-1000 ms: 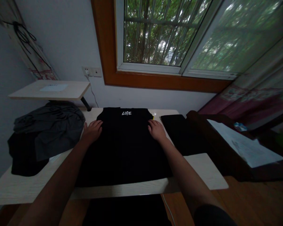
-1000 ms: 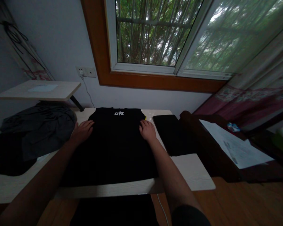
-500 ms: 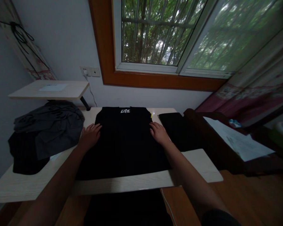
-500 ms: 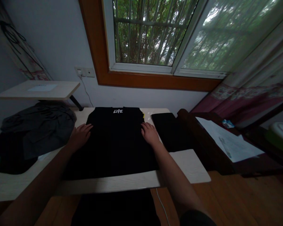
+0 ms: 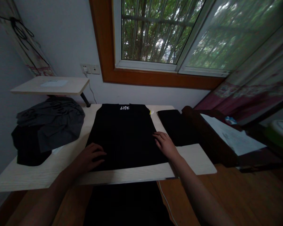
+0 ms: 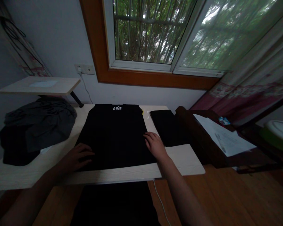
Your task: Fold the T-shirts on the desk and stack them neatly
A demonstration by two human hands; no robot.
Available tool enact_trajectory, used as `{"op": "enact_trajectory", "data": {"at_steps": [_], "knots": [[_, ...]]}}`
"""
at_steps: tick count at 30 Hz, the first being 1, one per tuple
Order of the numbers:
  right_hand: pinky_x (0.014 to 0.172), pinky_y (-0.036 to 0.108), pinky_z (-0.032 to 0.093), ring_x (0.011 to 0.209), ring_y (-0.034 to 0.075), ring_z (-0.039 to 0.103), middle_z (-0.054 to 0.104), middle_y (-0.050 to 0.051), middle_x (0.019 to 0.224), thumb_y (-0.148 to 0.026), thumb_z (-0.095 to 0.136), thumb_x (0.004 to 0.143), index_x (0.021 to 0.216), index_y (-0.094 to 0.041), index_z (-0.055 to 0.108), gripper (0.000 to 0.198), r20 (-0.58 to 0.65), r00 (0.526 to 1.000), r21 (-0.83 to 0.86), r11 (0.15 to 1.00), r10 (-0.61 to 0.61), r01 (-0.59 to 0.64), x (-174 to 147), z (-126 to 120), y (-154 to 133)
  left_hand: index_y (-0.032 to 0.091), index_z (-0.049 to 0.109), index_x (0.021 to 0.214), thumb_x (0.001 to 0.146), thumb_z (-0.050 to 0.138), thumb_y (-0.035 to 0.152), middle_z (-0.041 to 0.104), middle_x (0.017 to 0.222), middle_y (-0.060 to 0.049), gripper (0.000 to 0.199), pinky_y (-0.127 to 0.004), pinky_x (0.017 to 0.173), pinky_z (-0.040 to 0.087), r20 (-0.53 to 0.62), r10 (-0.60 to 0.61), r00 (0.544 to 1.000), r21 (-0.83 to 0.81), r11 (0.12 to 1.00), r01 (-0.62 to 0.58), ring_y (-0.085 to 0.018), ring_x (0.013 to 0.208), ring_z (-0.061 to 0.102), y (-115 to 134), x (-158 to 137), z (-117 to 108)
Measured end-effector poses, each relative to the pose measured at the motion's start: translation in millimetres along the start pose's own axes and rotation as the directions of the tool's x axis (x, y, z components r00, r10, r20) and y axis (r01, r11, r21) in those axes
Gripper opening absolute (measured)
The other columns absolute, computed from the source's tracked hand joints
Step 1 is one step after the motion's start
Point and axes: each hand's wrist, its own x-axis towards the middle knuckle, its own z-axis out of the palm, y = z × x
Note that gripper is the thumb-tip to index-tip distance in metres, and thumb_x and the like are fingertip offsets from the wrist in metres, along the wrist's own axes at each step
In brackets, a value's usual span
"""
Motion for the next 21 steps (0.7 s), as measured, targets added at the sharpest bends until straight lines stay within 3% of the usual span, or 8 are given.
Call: {"op": "enact_trajectory", "data": {"at_steps": [4, 9, 16, 21], "knots": [[0.108, 0.050, 0.049, 0.124, 0.028, 0.058, 0.066, 0.008, 0.132, -0.024, 0.051, 0.099, 0.132, -0.027, 0.066, 0.037, 0.009, 1.000, -0.032, 0.999, 0.009, -0.009, 3.1, -0.8, -0.3, 0.033, 0.071, 0.123, 0.091, 0.070, 0.038, 0.066, 0.116, -0.006, 0.033, -0.039, 0.092, 0.052, 0.106, 0.039, 0.994, -0.062, 0.998, -0.033, -0.022, 0.107, 0.060, 25.5, 11.3, -5.2], [0.106, 0.050, 0.048, 0.123, 0.029, 0.058, 0.066, 0.007, 0.134, -0.024, 0.051, 0.099, 0.133, -0.028, 0.065, 0.037, 0.028, 0.999, -0.052, 0.998, 0.032, -0.031, 4.4, -2.2, -1.0, 0.031, 0.070, 0.121, 0.087, 0.074, 0.035, 0.066, 0.114, -0.005, 0.034, -0.039, 0.094, 0.051, 0.136, 0.110, 0.985, -0.084, 0.992, -0.099, -0.022, 0.105, 0.061, 48.0, 37.4, 2.2], [0.106, 0.050, 0.047, 0.124, 0.029, 0.058, 0.066, 0.007, 0.134, -0.023, 0.050, 0.099, 0.133, -0.027, 0.065, 0.038, 0.037, 0.998, -0.060, 0.997, 0.051, -0.049, 5.5, -6.3, -4.7, 0.025, 0.069, 0.111, 0.089, 0.066, 0.023, 0.067, 0.107, -0.005, 0.023, -0.036, 0.090, 0.049, 0.198, 0.194, 0.961, -0.027, 0.981, -0.193, -0.020, 0.098, 0.061, 67.2, 61.9, 21.7], [0.107, 0.052, 0.045, 0.128, 0.031, 0.055, 0.069, 0.008, 0.129, -0.022, 0.052, 0.097, 0.129, -0.027, 0.067, 0.036, 0.034, 0.999, -0.042, 0.999, 0.035, -0.034, 8.5, -12.1, -19.1, 0.022, 0.068, 0.097, 0.090, 0.059, 0.016, 0.066, 0.096, -0.005, 0.013, -0.032, 0.080, 0.049, 0.159, 0.208, 0.965, -0.019, 0.978, -0.208, -0.019, 0.091, 0.060, 70.6, 66.0, 31.7]]}}
